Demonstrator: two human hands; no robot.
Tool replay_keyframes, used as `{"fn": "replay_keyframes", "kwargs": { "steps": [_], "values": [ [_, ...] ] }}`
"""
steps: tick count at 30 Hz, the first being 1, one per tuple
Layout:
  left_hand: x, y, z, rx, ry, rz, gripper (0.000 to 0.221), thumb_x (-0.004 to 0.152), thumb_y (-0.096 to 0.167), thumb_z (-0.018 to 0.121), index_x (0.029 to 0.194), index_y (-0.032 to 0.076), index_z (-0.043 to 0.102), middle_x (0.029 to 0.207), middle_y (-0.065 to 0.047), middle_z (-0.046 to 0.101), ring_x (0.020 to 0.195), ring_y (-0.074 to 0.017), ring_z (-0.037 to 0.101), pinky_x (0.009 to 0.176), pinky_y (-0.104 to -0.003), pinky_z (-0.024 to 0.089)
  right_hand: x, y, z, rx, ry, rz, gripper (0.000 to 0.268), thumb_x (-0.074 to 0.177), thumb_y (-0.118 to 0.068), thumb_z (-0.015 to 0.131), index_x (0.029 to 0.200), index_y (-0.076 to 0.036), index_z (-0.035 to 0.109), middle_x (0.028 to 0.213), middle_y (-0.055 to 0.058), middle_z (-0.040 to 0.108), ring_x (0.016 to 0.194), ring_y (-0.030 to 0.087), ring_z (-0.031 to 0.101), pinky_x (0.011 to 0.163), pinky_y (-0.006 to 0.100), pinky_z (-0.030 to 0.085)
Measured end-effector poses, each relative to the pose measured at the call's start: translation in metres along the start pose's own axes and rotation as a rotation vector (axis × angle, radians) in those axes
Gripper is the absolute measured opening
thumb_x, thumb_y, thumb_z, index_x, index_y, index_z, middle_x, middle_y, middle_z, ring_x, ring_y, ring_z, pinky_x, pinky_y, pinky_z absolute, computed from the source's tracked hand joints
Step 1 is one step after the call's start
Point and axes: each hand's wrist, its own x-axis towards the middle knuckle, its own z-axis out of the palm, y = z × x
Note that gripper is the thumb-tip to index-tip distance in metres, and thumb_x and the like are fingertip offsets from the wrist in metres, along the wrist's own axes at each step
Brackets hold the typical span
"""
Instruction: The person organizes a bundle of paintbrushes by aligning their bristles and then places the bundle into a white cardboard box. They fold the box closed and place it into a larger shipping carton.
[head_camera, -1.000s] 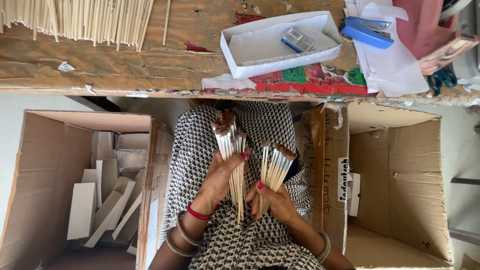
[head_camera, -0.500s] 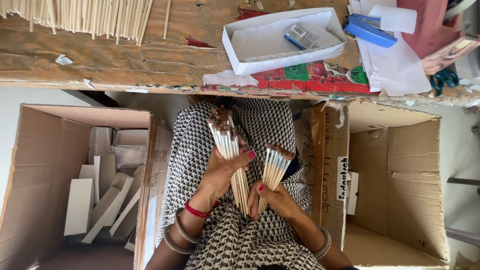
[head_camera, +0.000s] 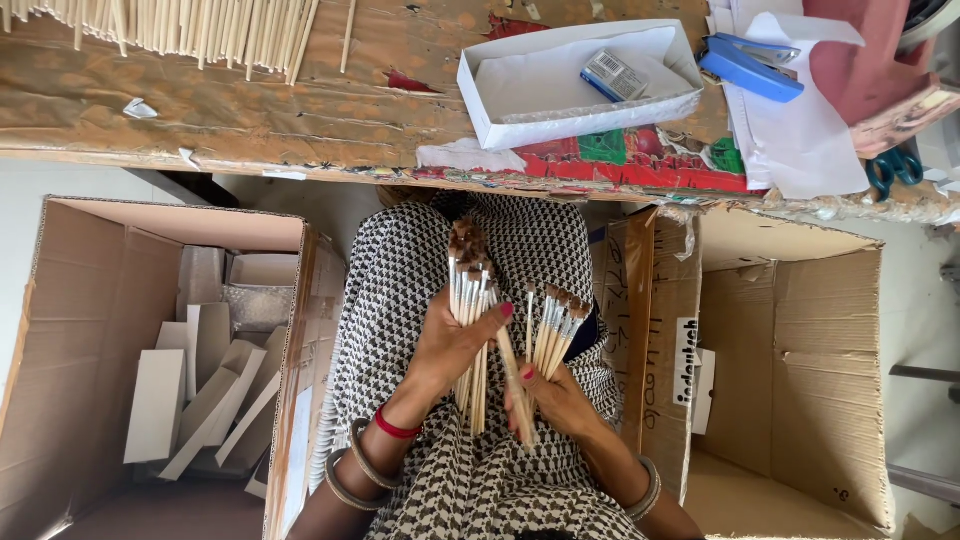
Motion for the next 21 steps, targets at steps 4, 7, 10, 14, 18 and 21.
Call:
{"fn": "replay_keyframes", "kwargs": {
  "steps": [4, 7, 10, 14, 18, 21],
  "values": [
    [0.001, 0.018, -0.003, -0.371, 0.079, -0.112, 0.025, 0.086, 0.004, 0.074, 0.109, 0.005, 0.064, 0.094, -0.003, 0.069, 0.077, -0.0119, 0.069, 0.065, -0.03, 0.062, 0.001, 0.002, -0.003, 0.129, -0.13, -0.111, 0.055, 0.113, -0.042, 0.042, 0.09, 0.001, 0.064, 0.066, 0.012, 0.067, 0.05, 0.018, 0.067, 0.043, 0.027, 0.056],
    [0.002, 0.023, 0.005, -0.402, 0.015, -0.162, 0.028, 0.081, 0.004, 0.077, 0.107, 0.004, 0.065, 0.091, -0.005, 0.072, 0.073, -0.0137, 0.069, 0.06, -0.03, 0.06, 0.003, -0.008, 0.001, 0.195, -0.201, -0.055, 0.053, 0.11, -0.042, 0.044, 0.087, 0.001, 0.064, 0.064, 0.013, 0.066, 0.049, 0.019, 0.068, 0.04, 0.028, 0.056],
    [-0.001, 0.005, 0.009, -0.279, -0.092, -0.199, 0.02, 0.091, 0.005, 0.08, 0.103, -0.005, 0.067, 0.087, -0.008, 0.068, 0.074, -0.0147, 0.067, 0.074, -0.029, 0.063, 0.002, -0.011, 0.004, 0.202, -0.199, -0.026, 0.054, 0.109, -0.043, 0.046, 0.087, 0.002, 0.065, 0.064, 0.014, 0.066, 0.05, 0.02, 0.069, 0.039, 0.03, 0.056],
    [0.002, -0.004, 0.006, -0.181, 0.061, -0.45, 0.044, 0.088, 0.006, 0.08, 0.111, 0.008, 0.043, 0.088, -0.01, 0.067, 0.077, -0.0157, 0.073, 0.084, -0.021, 0.062, 0.004, -0.025, 0.008, 0.204, -0.198, -0.017, 0.058, 0.11, -0.047, 0.046, 0.087, 0.003, 0.066, 0.064, 0.014, 0.067, 0.048, 0.02, 0.068, 0.037, 0.027, 0.052],
    [0.005, -0.02, -0.006, -0.214, 0.035, -0.272, 0.027, 0.096, 0.005, 0.078, 0.114, -0.003, 0.058, 0.096, -0.012, 0.067, 0.084, -0.0148, 0.068, 0.076, -0.027, 0.057, 0.006, -0.02, 0.003, 0.155, -0.217, -0.017, 0.06, 0.11, -0.051, 0.042, 0.093, 0.002, 0.067, 0.072, 0.016, 0.071, 0.054, 0.023, 0.071, 0.049, 0.033, 0.059],
    [0.008, 0.002, -0.008, -0.352, 0.136, -0.3, 0.038, 0.086, 0.001, 0.077, 0.118, 0.003, 0.056, 0.097, -0.006, 0.069, 0.087, -0.0135, 0.071, 0.072, -0.027, 0.057, 0.007, -0.023, 0.0, 0.082, -0.218, -0.041, 0.062, 0.111, -0.052, 0.04, 0.093, 0.001, 0.067, 0.074, 0.016, 0.072, 0.058, 0.024, 0.073, 0.053, 0.035, 0.061]
  ]
}}
